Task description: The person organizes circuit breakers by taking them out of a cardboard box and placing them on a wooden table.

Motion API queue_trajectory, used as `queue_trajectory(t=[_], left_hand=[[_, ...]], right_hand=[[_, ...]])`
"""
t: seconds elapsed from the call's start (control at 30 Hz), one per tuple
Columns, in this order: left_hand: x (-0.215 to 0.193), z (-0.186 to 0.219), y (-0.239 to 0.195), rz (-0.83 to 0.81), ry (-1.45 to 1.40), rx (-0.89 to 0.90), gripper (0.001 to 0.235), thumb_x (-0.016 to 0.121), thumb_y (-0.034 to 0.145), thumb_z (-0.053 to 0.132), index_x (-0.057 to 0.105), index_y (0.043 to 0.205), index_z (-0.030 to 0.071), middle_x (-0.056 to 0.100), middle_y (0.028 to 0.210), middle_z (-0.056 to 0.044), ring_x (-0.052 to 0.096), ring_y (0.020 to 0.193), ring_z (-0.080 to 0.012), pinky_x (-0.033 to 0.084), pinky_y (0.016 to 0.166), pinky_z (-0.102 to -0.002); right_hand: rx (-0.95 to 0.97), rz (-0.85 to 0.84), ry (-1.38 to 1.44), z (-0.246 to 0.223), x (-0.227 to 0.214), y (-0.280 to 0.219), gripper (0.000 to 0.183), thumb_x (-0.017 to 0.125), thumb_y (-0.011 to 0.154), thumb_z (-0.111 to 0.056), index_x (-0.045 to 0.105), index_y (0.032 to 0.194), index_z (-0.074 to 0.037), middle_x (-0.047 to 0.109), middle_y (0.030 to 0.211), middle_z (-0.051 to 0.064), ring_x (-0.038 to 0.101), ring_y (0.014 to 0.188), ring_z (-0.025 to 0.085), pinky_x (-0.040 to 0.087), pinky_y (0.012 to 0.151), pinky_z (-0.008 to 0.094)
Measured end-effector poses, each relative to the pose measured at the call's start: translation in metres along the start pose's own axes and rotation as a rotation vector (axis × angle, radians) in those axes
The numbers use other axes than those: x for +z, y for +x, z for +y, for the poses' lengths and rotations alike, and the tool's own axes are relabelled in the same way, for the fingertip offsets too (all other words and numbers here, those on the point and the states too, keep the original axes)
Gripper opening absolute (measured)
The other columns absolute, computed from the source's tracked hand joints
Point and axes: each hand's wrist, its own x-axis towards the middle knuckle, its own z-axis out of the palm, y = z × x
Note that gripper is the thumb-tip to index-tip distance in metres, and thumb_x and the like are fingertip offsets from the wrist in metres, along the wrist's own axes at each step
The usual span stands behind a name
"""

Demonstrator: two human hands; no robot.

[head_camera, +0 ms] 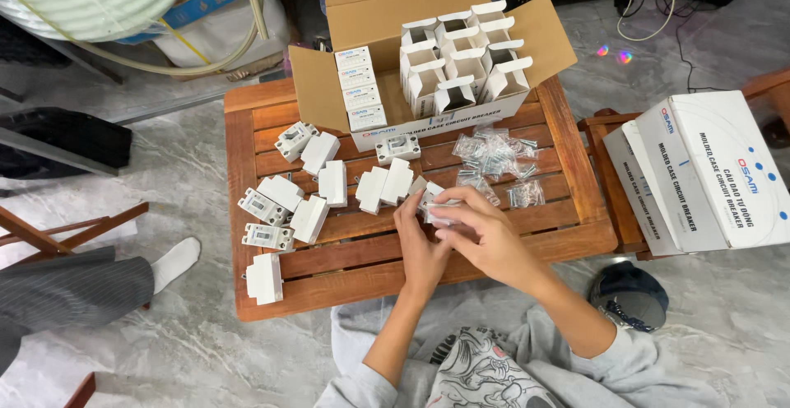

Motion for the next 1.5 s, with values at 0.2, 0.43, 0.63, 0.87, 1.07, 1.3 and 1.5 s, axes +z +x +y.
queue_trajectory(t=[0.2, 0.43, 0.63, 0.87, 1.07, 1.3, 1.5], left_hand=[[-0.003, 0.013, 0.004, 0.001, 0.037, 0.054, 0.078, 0.083, 0.078, 0.011, 0.038, 0.142, 0.004, 0.047, 0.130, -0.016, 0.041, 0.128, -0.0354, 0.034, 0.110, -0.051], [-0.004, 0.019, 0.003, 0.003, 0.003, 0.048, 0.081, 0.084, 0.077, 0.010, 0.037, 0.143, 0.006, 0.046, 0.127, -0.016, 0.041, 0.127, -0.0359, 0.036, 0.109, -0.052], [-0.004, 0.017, 0.004, -0.002, 0.023, 0.066, 0.083, 0.084, 0.074, 0.008, 0.038, 0.143, 0.005, 0.049, 0.126, -0.017, 0.043, 0.124, -0.0359, 0.037, 0.107, -0.053], [-0.001, 0.009, 0.002, 0.015, 0.019, 0.079, 0.086, 0.085, 0.074, 0.011, 0.037, 0.144, 0.005, 0.048, 0.129, -0.017, 0.045, 0.123, -0.0361, 0.038, 0.107, -0.051], [-0.003, 0.015, 0.000, 0.044, 0.002, 0.081, 0.101, 0.086, 0.072, 0.012, 0.023, 0.150, 0.001, 0.046, 0.128, -0.025, 0.048, 0.122, -0.0442, 0.039, 0.105, -0.056], [-0.007, 0.040, 0.012, 0.100, 0.164, 0.247, 0.077, 0.090, 0.070, 0.025, 0.047, 0.129, 0.000, 0.053, 0.128, -0.019, 0.056, 0.112, -0.0372, 0.046, 0.096, -0.048], [0.000, 0.029, 0.010, 0.148, 0.233, 0.259, 0.044, 0.076, 0.084, 0.037, 0.058, 0.112, 0.008, 0.060, 0.124, -0.014, 0.060, 0.104, -0.0338, 0.049, 0.088, -0.047]], right_hand=[[-0.402, -0.102, -0.652, 0.027, -0.007, -0.002, 0.027, 0.048, 0.091, 0.008, 0.064, 0.110, -0.003, 0.063, 0.100, 0.008, 0.063, 0.100, 0.024, 0.056, 0.089, 0.033], [-0.577, -0.150, -0.844, 0.032, 0.001, 0.002, 0.016, 0.051, 0.082, 0.011, 0.061, 0.086, -0.001, 0.060, 0.086, 0.009, 0.058, 0.091, 0.027, 0.051, 0.086, 0.040], [-0.502, -0.179, -0.886, 0.036, 0.004, -0.001, 0.014, 0.051, 0.081, 0.004, 0.061, 0.088, -0.003, 0.054, 0.087, 0.007, 0.049, 0.086, 0.028, 0.045, 0.076, 0.039], [-0.384, -0.063, -0.771, 0.015, 0.012, -0.003, 0.040, 0.052, 0.081, 0.004, 0.060, 0.119, -0.004, 0.059, 0.096, 0.009, 0.057, 0.096, 0.027, 0.046, 0.083, 0.038], [-0.374, 0.143, -0.528, 0.018, 0.016, -0.015, 0.037, 0.057, 0.084, 0.009, 0.066, 0.118, -0.001, 0.064, 0.107, 0.013, 0.066, 0.098, 0.030, 0.052, 0.092, 0.042], [-0.232, 0.382, -0.315, 0.019, 0.007, -0.017, 0.027, 0.061, 0.091, 0.005, 0.068, 0.117, 0.002, 0.067, 0.117, 0.014, 0.059, 0.115, 0.037, 0.045, 0.100, 0.048], [-0.166, 0.396, -0.062, 0.030, 0.010, -0.022, 0.021, 0.064, 0.094, -0.003, 0.064, 0.113, 0.007, 0.068, 0.102, 0.016, 0.067, 0.099, 0.036, 0.052, 0.089, 0.046]])
